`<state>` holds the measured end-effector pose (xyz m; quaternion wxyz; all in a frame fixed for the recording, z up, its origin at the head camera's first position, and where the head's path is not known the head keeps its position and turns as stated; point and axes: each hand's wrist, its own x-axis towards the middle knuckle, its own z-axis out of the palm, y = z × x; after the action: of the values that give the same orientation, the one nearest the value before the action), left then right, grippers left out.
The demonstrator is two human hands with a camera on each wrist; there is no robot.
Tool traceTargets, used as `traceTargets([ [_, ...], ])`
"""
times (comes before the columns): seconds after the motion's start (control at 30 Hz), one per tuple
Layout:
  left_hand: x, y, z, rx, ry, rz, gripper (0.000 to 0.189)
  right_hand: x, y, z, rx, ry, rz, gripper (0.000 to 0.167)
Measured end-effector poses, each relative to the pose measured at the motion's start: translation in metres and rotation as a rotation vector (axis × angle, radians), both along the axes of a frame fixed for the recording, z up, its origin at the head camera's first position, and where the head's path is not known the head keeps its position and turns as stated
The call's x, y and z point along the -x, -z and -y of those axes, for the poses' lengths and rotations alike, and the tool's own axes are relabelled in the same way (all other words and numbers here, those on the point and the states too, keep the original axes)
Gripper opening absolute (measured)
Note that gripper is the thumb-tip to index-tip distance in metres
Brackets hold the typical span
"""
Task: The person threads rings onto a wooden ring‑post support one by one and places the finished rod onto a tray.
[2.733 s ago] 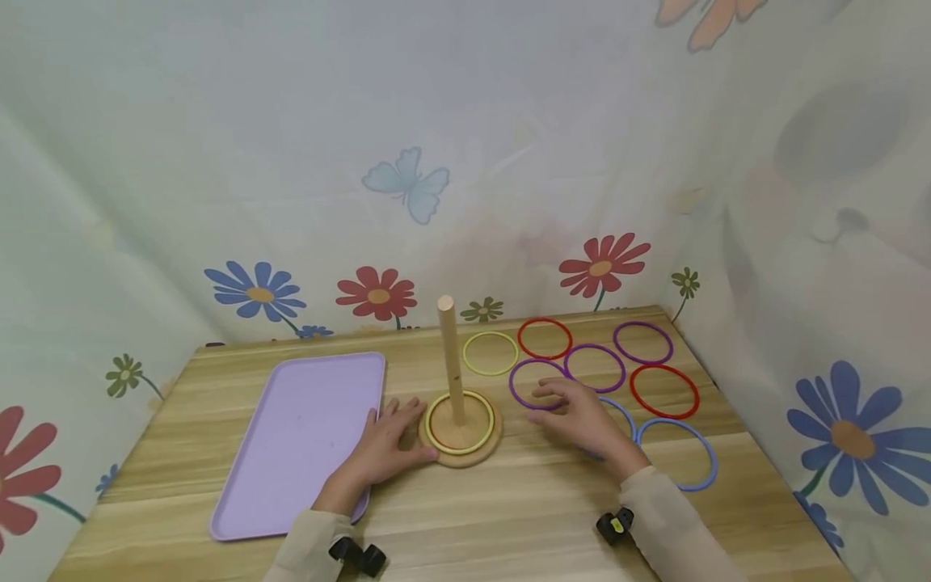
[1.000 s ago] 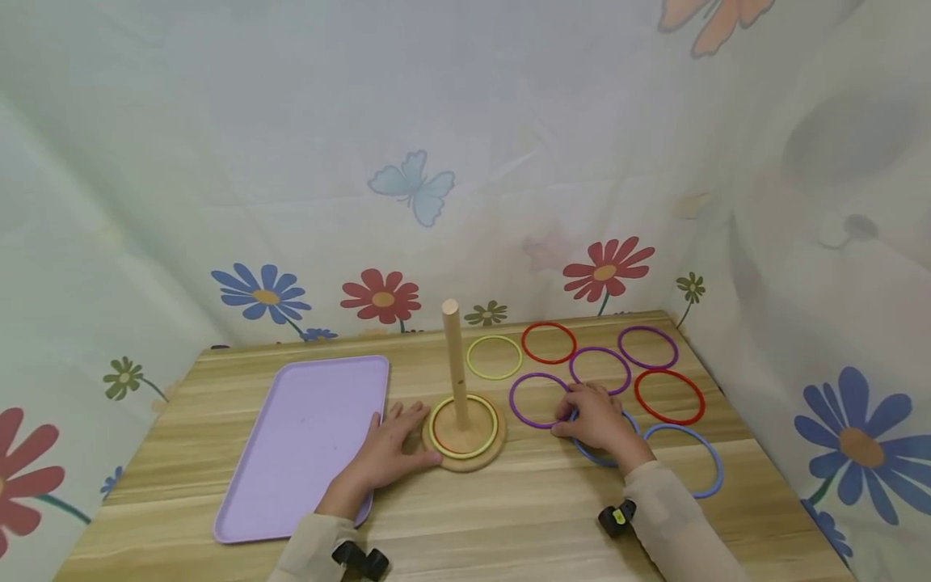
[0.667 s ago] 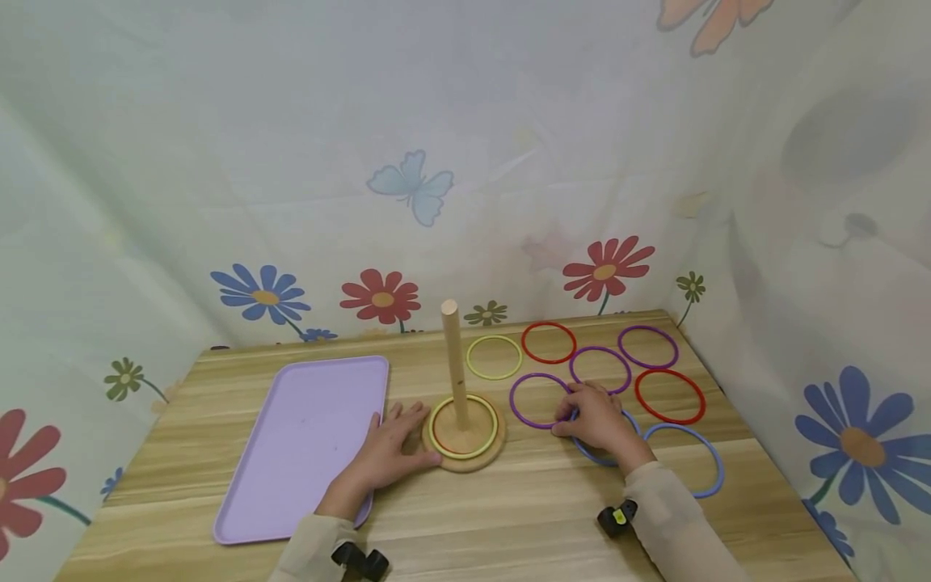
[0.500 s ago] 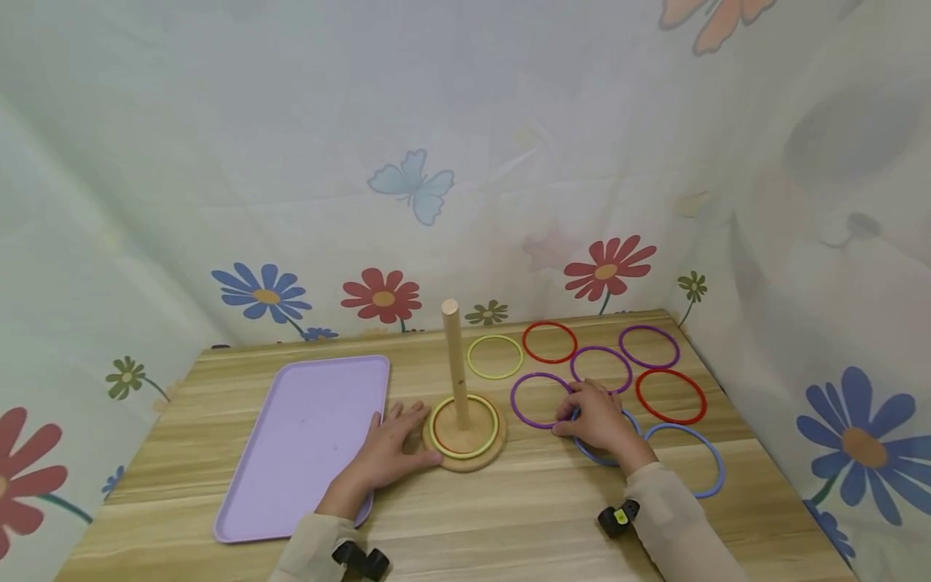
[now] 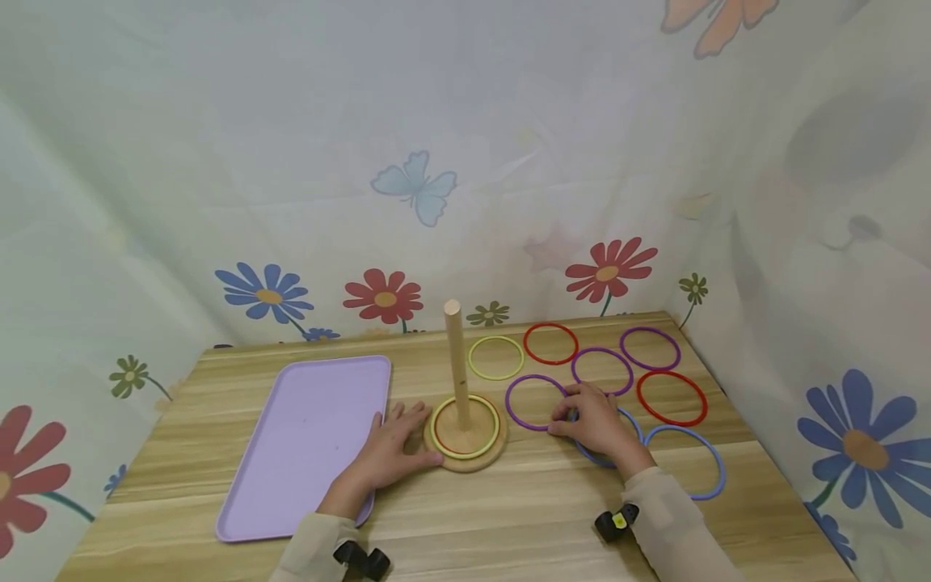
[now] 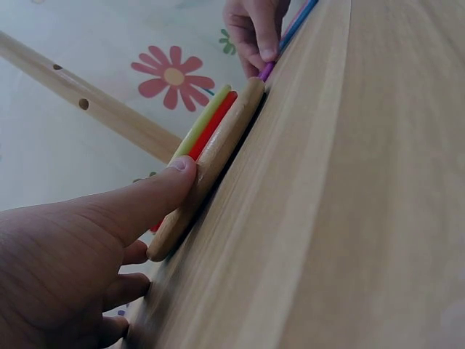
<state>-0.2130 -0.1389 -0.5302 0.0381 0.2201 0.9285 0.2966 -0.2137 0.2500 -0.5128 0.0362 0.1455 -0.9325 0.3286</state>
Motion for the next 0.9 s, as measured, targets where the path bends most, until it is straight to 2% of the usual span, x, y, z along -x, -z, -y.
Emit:
traceTargets([
  [0.43, 0.0024, -0.0014, 0.0002, 0.001, 0.005, -0.018, 0.092, -0.0013, -0.0023, -0.0015, -0.005, -0.005, 0.029, 0.016],
  [0.7, 0.0015, -0.0013, -0.0006, 0.000, 0.006, -0.012, 0.092, -0.0044, -0.0040, -0.0003, 0.033, -0.024, 0.066, 0.019],
  [0.9, 0.0008, -0.0006, -0.0003, 0.006, 0.003, -0.008, 0.093, -0.0060, -0.0022, -0.0009, 0.098, -0.017, 0.082, 0.019],
])
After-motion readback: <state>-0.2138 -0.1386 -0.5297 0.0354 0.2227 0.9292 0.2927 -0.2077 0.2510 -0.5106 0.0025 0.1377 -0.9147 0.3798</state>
